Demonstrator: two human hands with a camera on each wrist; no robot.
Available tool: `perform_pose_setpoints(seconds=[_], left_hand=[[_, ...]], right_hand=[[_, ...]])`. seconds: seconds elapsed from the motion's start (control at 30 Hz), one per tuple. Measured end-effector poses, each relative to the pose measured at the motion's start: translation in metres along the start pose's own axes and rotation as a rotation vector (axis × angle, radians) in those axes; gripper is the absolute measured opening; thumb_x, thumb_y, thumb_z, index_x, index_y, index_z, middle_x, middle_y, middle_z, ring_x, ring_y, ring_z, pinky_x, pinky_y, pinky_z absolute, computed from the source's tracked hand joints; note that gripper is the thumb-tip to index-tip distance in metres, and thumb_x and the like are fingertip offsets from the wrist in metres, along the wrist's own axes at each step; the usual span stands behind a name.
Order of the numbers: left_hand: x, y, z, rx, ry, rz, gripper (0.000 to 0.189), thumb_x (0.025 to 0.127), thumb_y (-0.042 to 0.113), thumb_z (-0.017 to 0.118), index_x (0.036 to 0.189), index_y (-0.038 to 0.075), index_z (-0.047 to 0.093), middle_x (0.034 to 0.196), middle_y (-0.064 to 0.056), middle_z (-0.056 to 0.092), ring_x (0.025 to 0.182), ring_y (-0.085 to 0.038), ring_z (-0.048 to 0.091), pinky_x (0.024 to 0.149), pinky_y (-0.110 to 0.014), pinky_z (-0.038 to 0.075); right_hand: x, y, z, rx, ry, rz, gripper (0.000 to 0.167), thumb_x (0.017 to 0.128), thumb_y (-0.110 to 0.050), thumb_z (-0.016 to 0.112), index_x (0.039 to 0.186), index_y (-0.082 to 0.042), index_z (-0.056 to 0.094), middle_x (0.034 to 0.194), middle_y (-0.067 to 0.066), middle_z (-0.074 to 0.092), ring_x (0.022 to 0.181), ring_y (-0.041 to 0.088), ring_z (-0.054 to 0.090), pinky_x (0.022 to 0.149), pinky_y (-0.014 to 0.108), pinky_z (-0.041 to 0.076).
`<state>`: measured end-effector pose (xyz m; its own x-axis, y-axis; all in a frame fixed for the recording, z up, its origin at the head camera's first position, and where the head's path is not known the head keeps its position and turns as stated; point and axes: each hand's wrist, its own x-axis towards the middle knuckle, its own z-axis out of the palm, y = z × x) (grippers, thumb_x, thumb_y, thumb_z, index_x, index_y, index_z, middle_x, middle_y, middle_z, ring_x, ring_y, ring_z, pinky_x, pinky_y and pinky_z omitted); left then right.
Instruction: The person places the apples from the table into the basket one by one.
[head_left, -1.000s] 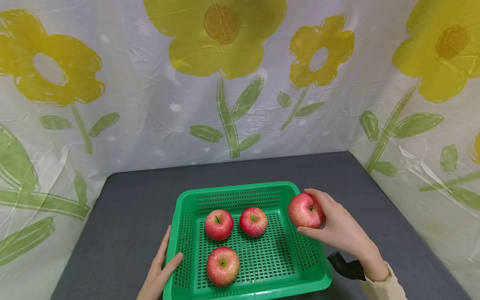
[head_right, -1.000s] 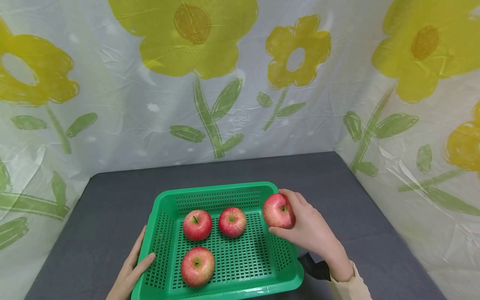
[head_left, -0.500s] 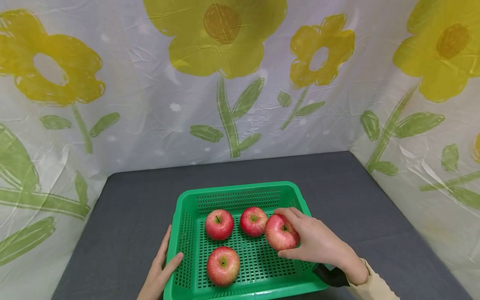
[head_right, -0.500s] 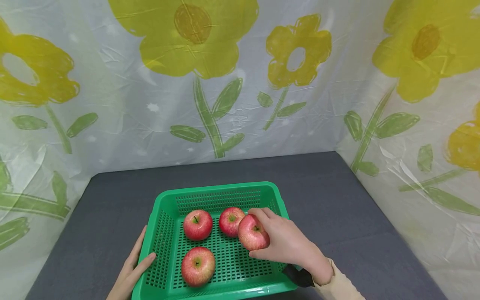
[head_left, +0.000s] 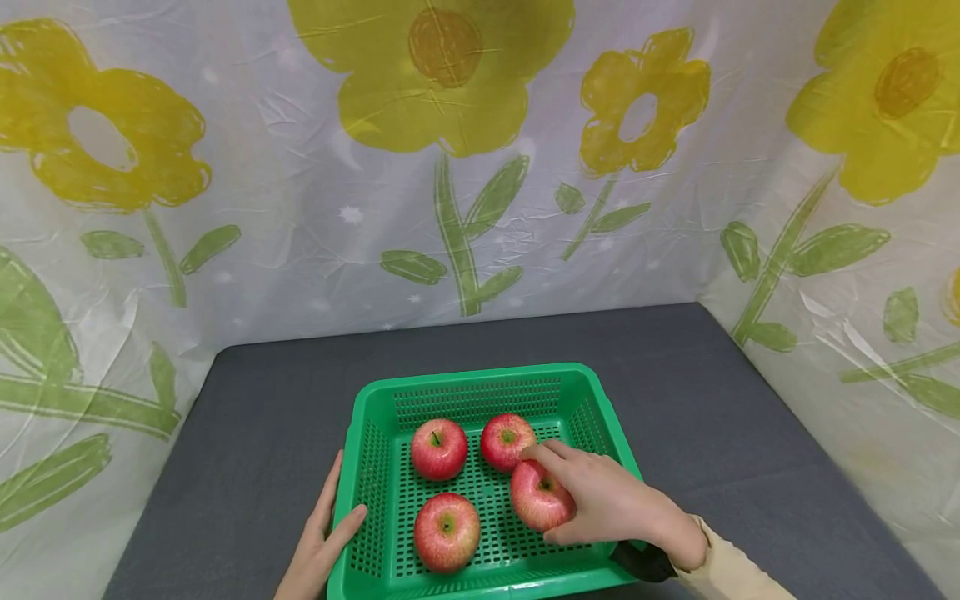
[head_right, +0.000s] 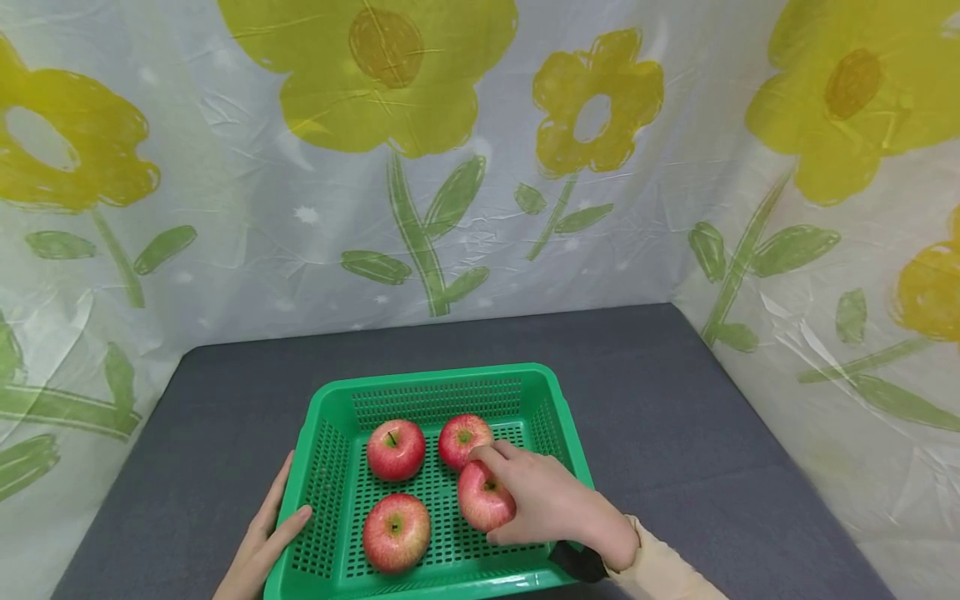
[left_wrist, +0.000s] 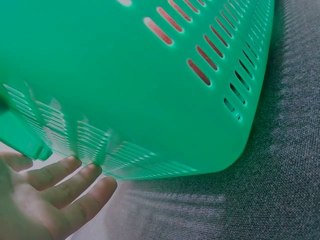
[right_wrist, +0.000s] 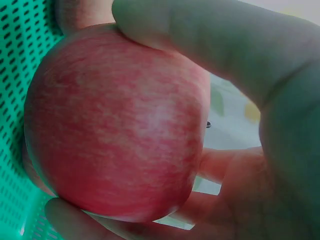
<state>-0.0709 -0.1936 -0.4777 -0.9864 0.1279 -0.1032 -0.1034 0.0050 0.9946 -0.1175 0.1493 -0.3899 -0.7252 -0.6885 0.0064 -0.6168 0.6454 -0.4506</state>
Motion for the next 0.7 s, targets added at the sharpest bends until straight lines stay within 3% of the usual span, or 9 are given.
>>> perform_pose_setpoints(seconds=[0.4,0.7], left_hand=[[0.000,0.001,0.001,0.011,0.013,-0.014,0.071,0.100,0.022,0.043,0.150,0.023,-0.008,0.155,-0.007,-0.005,0.138,-0.035,0.007,0.100,-0.046,0.040],[0.001,0.001,0.000,0.014,0.004,-0.007,0.071,0.101,0.022,0.043,0.149,0.028,-0.009,0.155,-0.007,-0.006,0.138,-0.038,0.005,0.099,-0.050,0.039]], right_hand=[[0.008,-0.001,0.006,-0.011,-0.119,-0.071,0.069,0.060,-0.017,0.078,0.122,-0.020,0.048,0.109,-0.011,0.048,0.085,0.003,0.048,0.064,0.018,0.044],[0.018,0.001,0.006,-0.014,-0.227,-0.094,0.068,0.060,-0.013,0.079,0.121,-0.019,0.048,0.111,-0.012,0.047,0.083,0.002,0.048,0.063,0.018,0.044]])
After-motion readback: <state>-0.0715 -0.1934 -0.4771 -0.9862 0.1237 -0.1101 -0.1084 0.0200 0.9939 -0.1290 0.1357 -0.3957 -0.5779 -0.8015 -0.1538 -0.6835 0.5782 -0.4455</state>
